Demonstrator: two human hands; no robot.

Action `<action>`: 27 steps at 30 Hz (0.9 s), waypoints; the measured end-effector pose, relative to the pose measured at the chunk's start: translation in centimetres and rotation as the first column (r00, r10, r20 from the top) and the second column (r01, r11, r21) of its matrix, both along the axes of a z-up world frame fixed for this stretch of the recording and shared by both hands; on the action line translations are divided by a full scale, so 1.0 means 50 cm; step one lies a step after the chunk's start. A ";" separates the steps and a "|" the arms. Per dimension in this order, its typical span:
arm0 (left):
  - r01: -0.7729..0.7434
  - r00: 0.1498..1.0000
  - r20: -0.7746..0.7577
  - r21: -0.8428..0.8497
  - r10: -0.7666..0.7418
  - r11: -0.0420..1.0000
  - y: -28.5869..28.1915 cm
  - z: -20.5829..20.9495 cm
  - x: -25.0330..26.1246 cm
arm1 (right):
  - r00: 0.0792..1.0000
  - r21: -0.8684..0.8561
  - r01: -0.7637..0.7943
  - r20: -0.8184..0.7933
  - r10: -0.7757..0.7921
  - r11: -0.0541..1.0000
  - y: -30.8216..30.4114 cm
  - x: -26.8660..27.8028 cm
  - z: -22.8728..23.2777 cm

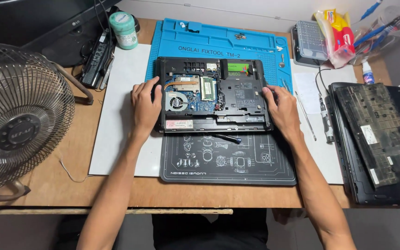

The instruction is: The person uses a screwdriver to remove screws from the back of a laptop, then removes the back cover to expose the internal components. They continue to unscrew and remove internal parts, including a metal bracket, while working on a blue anti-static mat.

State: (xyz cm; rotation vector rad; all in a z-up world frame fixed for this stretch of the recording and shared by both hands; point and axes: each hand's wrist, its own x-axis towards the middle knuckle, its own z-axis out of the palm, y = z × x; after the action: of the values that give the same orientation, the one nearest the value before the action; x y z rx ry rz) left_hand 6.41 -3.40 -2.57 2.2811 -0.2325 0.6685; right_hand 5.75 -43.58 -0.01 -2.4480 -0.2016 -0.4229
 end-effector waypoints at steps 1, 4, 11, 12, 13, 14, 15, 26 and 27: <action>-0.006 1.000 0.000 0.003 0.006 1.000 0.001 0.001 -0.002 | 1.000 0.003 -0.006 0.000 0.006 1.000 0.000 0.002 -0.002; -0.008 1.000 -0.015 -0.010 0.008 1.000 0.000 0.009 -0.008 | 1.000 -0.026 0.019 -0.004 -0.019 0.999 0.003 -0.005 -0.002; -0.007 1.000 0.016 -0.006 0.007 1.000 0.001 0.003 -0.004 | 0.999 -0.037 0.019 0.045 -0.018 0.999 0.008 -0.013 0.011; -0.006 1.000 0.030 -0.002 0.006 1.000 0.002 0.001 0.000 | 0.998 -0.044 0.024 0.065 -0.021 0.999 0.009 -0.010 0.012; -0.011 0.999 0.033 -0.004 0.011 1.000 0.003 0.000 0.004 | 0.998 -0.047 0.019 0.067 -0.016 0.999 0.010 -0.010 0.014; -0.007 0.999 0.035 0.015 0.007 1.000 0.004 -0.003 0.006 | 0.995 -0.063 0.019 0.096 -0.013 0.998 0.012 -0.010 0.016; -0.004 0.999 0.037 0.034 0.003 0.999 0.005 -0.006 0.007 | 0.992 -0.079 0.020 0.125 -0.009 0.997 0.013 -0.011 0.018; 0.010 0.997 0.080 0.128 -0.020 0.992 0.017 -0.013 0.017 | 0.983 -0.001 0.008 0.184 -0.007 1.000 0.028 -0.018 0.016; 0.017 0.997 0.076 0.135 -0.028 0.991 0.020 -0.018 0.019 | 0.982 0.002 0.004 0.188 -0.004 1.000 0.026 -0.016 0.011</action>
State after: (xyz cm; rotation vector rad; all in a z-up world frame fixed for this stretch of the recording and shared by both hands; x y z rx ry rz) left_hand 7.35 -2.43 -3.49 2.3783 -0.3497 0.7514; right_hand 4.96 -42.25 0.56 -2.4065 -0.2757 -0.6565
